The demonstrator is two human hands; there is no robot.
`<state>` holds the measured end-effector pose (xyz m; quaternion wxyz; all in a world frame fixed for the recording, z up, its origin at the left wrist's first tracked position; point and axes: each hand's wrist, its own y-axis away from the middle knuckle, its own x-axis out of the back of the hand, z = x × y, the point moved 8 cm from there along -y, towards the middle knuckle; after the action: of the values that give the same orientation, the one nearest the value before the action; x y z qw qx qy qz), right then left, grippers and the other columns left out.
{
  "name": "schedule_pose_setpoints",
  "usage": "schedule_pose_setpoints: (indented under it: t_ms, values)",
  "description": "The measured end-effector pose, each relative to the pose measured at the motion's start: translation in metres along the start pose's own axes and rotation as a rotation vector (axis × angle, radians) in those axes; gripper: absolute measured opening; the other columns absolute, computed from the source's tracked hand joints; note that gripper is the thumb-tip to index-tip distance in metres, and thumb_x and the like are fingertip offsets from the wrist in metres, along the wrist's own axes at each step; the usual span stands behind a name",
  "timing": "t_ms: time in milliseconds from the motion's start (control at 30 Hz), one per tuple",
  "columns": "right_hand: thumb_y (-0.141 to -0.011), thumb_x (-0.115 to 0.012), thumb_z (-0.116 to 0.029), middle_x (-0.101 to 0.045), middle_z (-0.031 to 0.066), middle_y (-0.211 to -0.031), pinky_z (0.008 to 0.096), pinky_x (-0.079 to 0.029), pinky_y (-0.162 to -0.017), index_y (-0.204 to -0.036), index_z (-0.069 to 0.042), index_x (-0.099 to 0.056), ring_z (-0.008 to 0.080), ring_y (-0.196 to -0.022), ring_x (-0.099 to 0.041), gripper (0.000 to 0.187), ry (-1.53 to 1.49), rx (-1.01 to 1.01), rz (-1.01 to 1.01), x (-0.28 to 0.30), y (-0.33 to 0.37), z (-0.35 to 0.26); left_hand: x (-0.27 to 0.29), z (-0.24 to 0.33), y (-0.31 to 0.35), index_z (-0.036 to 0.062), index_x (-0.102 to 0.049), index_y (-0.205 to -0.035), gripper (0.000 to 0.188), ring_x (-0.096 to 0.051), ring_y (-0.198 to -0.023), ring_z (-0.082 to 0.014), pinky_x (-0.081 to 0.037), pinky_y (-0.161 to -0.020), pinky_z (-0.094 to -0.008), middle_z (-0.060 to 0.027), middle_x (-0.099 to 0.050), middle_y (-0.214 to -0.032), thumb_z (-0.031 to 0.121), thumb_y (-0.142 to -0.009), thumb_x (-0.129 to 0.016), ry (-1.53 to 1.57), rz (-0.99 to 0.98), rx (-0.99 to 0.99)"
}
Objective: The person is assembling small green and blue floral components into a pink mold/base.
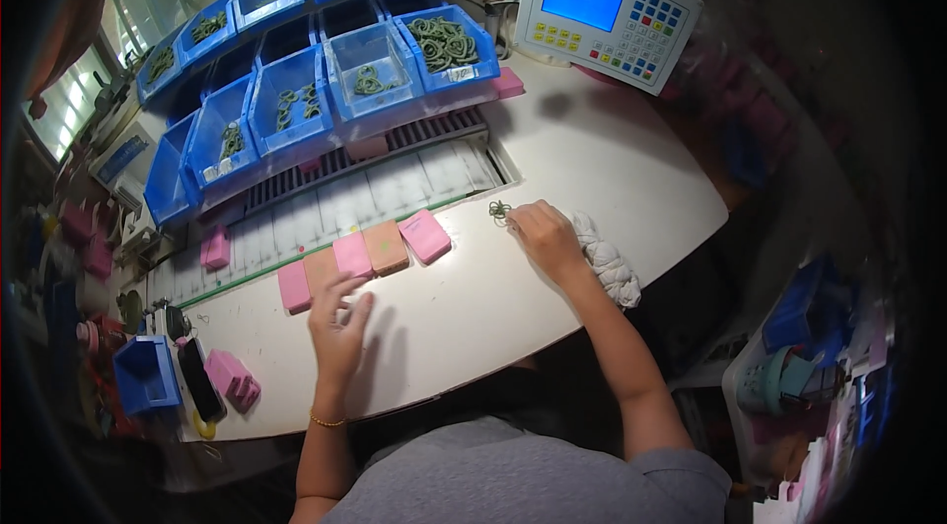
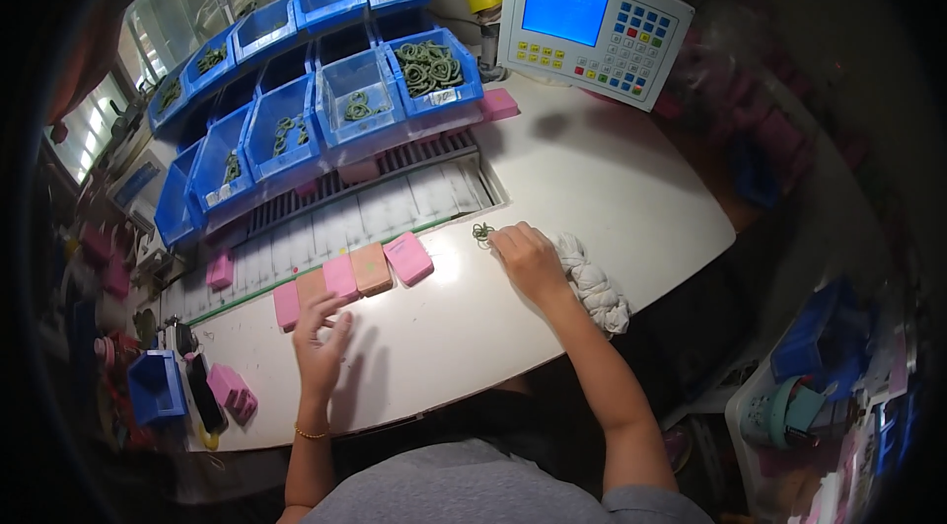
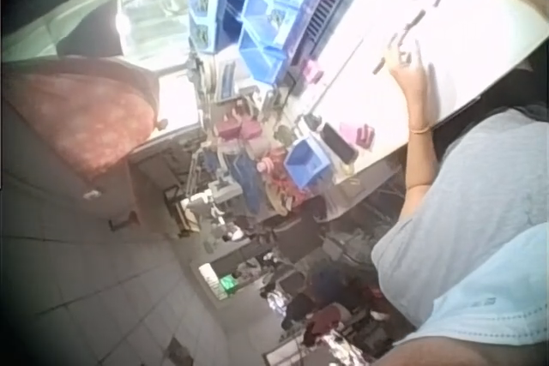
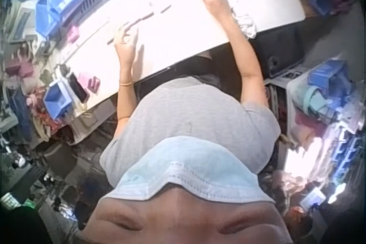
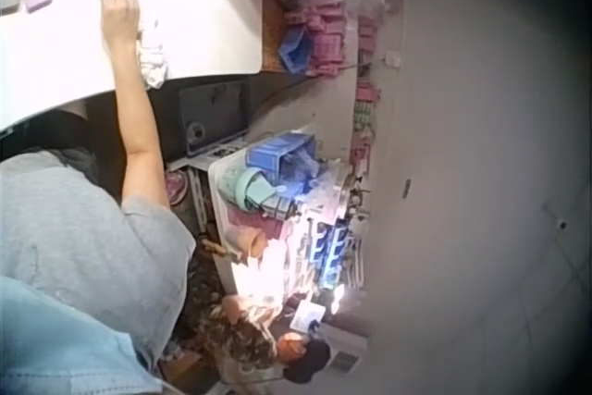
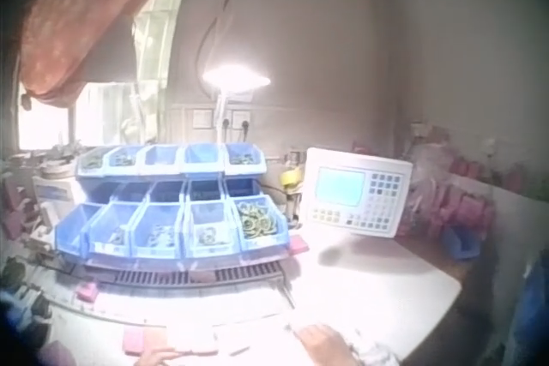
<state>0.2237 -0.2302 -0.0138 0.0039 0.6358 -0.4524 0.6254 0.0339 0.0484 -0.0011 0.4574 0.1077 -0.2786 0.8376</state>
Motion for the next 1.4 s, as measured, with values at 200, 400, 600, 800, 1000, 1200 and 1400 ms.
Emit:
schedule_pose_setpoints:
  t_ms: [200,400,600,800,1000,1200,1400]
  values:
    - [-0.089,-0.070,-0.010,-0.071,0.0096,-0.103,0.0414,-0.053,-0.085,-0.110,-0.004,-0.068,0.0313,-0.096,-0.065,0.022,-0.193,-0.176,0.203,0.014,0.000,0.009,-0.058,-0.009,0.017,0.0001,-0.073,-0.109,0.017,-0.064,-0.083,-0.0083,-0.051,-0.072,-0.0230,-0.0045,-0.070,-0.101,0.009,-0.095,-0.072,0.375,-0.218,0.243]
    - [-0.092,-0.070,-0.005,-0.072,0.0106,-0.093,0.0366,-0.054,-0.077,-0.108,-0.002,-0.072,0.0267,-0.088,-0.066,0.017,-0.298,-0.182,0.130,0.000,-0.016,0.004,-0.084,-0.010,0.036,-0.0024,-0.072,-0.113,0.021,-0.071,-0.096,-0.0148,-0.058,-0.085,-0.0279,-0.0092,-0.072,-0.107,0.013,-0.100,-0.067,0.534,-0.352,0.384]
    - [-0.086,-0.072,0.007,-0.072,0.0120,-0.092,0.0348,-0.054,-0.067,-0.110,-0.001,-0.071,0.0276,-0.076,-0.067,0.025,-0.344,-0.050,0.405,0.039,0.007,-0.091,-0.098,0.018,0.047,-0.0046,-0.063,-0.131,0.036,-0.069,-0.104,-0.0196,-0.059,-0.091,-0.0321,-0.0124,-0.071,-0.116,0.018,-0.103,-0.064,0.913,-0.297,0.655]
    - [-0.084,-0.074,0.008,-0.072,0.0146,-0.100,0.0364,-0.057,-0.068,-0.127,-0.001,-0.063,0.0285,-0.082,-0.071,0.045,-0.619,0.054,0.417,0.066,0.025,-0.169,-0.085,0.048,0.048,-0.0037,-0.066,-0.129,0.038,-0.070,-0.093,-0.0174,-0.059,-0.084,-0.0319,-0.0099,-0.072,-0.105,0.024,-0.104,-0.063,1.040,-0.302,0.507]
    - [-0.083,-0.079,-0.006,-0.069,0.0111,-0.111,0.0399,-0.055,-0.084,-0.124,-0.002,-0.065,0.0285,-0.098,-0.064,0.044,-0.466,0.077,0.201,0.087,0.003,-0.161,-0.055,0.053,0.047,-0.0049,-0.070,-0.115,0.037,-0.071,-0.077,-0.0200,-0.059,-0.071,-0.0331,-0.0142,-0.074,-0.096,0.030,-0.103,-0.063,0.968,-0.391,0.505]
    - [-0.084,-0.075,-0.004,-0.067,0.0095,-0.103,0.0385,-0.055,-0.079,-0.109,-0.003,-0.065,0.0281,-0.093,-0.064,0.027,-0.340,0.347,0.141,0.088,-0.002,-0.182,-0.044,0.058,0.047,-0.0025,-0.070,-0.116,0.028,-0.072,-0.078,-0.0217,-0.060,-0.070,-0.0346,-0.0137,-0.073,-0.099,0.021,-0.101,-0.066,0.969,-0.458,0.538]
    - [-0.091,-0.068,0.000,-0.063,0.0127,-0.094,0.0410,-0.052,-0.070,-0.105,-0.002,-0.056,0.0309,-0.083,-0.062,0.018,-0.494,0.128,0.219,0.080,0.003,-0.186,-0.053,0.069,0.049,0.0008,-0.065,-0.130,0.042,-0.061,-0.076,-0.0135,-0.052,-0.065,-0.0291,-0.0081,-0.066,-0.113,0.002,-0.089,-0.074,1.115,-0.436,0.446]
